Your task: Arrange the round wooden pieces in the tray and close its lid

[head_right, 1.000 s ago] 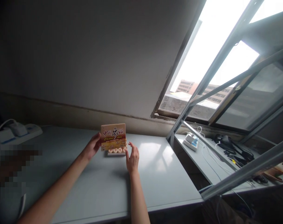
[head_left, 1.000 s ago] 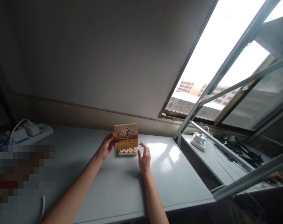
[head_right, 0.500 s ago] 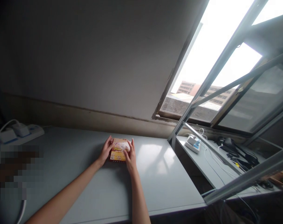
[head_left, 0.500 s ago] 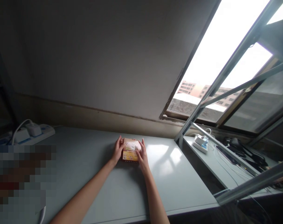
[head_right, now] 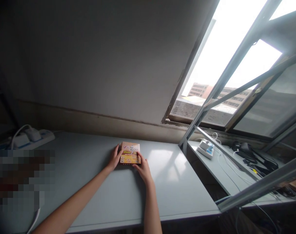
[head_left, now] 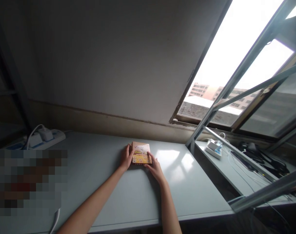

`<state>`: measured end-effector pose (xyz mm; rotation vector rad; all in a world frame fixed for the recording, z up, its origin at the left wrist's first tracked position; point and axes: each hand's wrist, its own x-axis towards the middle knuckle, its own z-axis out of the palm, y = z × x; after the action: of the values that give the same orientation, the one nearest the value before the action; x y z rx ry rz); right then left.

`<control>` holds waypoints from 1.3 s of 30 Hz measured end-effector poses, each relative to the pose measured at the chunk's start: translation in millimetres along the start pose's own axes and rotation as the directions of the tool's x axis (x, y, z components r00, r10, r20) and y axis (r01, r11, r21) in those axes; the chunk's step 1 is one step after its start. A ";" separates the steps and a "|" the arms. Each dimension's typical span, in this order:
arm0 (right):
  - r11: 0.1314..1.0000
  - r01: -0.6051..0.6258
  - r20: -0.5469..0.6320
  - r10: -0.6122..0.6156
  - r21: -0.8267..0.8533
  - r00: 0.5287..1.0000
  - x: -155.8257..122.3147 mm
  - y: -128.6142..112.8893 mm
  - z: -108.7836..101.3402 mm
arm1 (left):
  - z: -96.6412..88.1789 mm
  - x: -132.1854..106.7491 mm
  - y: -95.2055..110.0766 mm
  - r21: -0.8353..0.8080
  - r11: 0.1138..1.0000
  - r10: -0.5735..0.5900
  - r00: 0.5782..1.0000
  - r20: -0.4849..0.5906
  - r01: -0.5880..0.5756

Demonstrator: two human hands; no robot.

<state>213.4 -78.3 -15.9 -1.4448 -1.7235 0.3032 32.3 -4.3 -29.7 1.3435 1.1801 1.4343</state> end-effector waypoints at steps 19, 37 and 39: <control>0.950 0.013 0.122 0.026 -0.311 0.992 13.8 -7.0 22.5 | 4.1 0.0 -1.2 0.294 0.945 0.142 0.989 0.035 -0.147; 0.953 0.069 0.060 -0.053 -0.296 0.997 -65.1 -28.1 1.6 | -29.8 -83.9 56.1 0.304 0.933 0.228 0.970 -0.080 -0.195; 0.969 -0.012 -0.029 0.005 -0.248 1.000 -66.1 -25.4 0.1 | -27.3 -118.2 67.2 0.190 0.967 0.179 0.984 -0.026 -0.171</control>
<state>194.2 -145.3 -28.5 -1.6278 -1.7814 0.0719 17.8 -136.5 9.8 1.5871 1.2763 1.5116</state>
